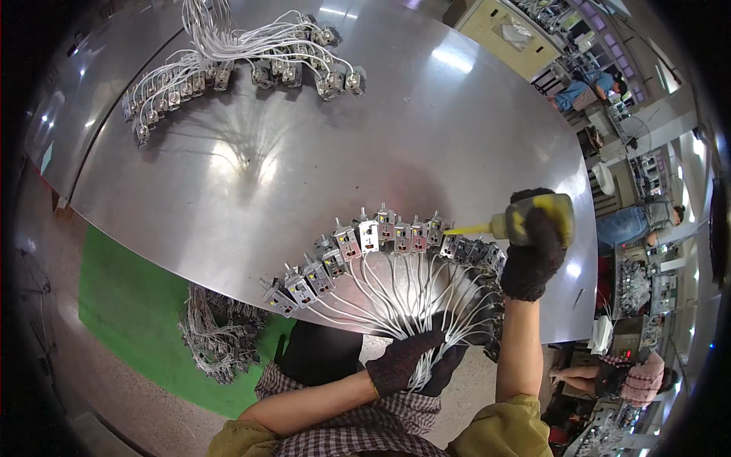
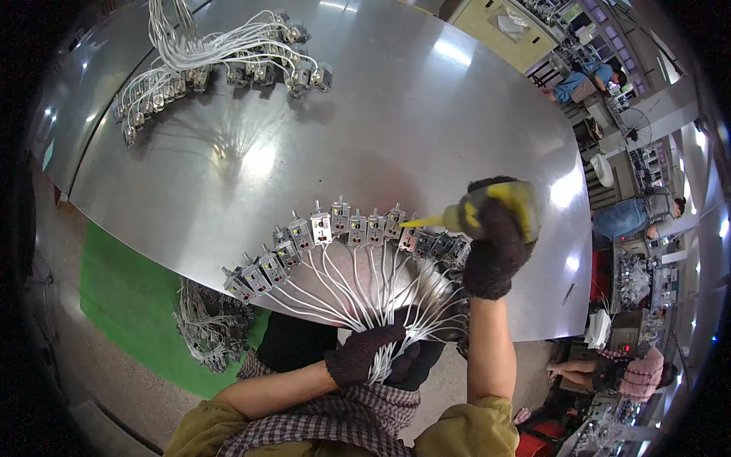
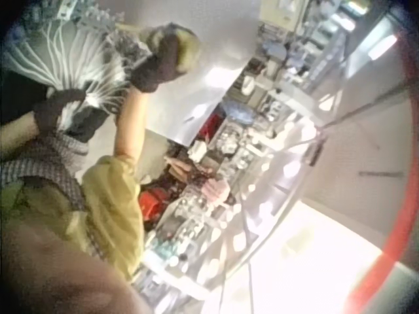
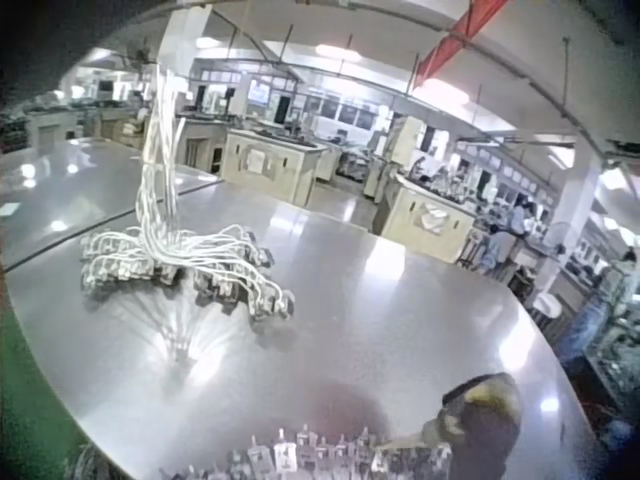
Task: Assembling electronic components by tightening screws using an electric screwdriver at a manual assembly station.
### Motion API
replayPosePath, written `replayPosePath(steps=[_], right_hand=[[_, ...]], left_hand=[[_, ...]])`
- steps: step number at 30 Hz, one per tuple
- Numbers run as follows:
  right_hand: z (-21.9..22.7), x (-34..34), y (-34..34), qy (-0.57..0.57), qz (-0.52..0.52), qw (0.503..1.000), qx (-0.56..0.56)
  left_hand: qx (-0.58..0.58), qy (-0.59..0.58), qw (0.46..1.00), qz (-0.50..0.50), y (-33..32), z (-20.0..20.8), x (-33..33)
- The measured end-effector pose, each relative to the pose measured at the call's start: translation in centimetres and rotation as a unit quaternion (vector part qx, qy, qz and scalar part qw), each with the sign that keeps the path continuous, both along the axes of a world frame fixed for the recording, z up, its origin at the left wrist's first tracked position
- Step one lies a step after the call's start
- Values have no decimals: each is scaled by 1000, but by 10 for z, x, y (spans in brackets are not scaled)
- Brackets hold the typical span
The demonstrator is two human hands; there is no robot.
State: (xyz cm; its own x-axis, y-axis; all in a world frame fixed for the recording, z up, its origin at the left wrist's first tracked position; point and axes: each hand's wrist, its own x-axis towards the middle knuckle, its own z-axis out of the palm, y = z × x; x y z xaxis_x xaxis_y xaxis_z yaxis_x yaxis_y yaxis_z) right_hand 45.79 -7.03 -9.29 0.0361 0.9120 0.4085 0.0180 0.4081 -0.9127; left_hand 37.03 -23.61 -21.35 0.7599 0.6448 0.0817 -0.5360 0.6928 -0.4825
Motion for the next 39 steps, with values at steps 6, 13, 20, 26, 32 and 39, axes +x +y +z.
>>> replayPosePath(steps=[6, 13, 20, 26, 32, 39], right_hand=[[6, 20, -6, 76, -10, 997, -6], [-3, 24, -12, -23, -52, 998, -13], [6, 39, -12, 103, -16, 994, -23], [1, 37, -16, 33, -55, 998, 0], [1, 50, -15, -6, -27, 999, 18], [8, 58, -16, 99, -99, 990, 6]], left_hand=[[-27, 91, 995, 16, -9, -20, 9], [-33, 143, 989, 8, -7, -28, 15], [-39, 173, 984, 23, -5, -13, 8], [-18, 220, 975, -39, -1, 0, 4], [21, 205, 978, -25, -2, -4, 4], [18, 220, 975, -30, -3, -5, 2]])
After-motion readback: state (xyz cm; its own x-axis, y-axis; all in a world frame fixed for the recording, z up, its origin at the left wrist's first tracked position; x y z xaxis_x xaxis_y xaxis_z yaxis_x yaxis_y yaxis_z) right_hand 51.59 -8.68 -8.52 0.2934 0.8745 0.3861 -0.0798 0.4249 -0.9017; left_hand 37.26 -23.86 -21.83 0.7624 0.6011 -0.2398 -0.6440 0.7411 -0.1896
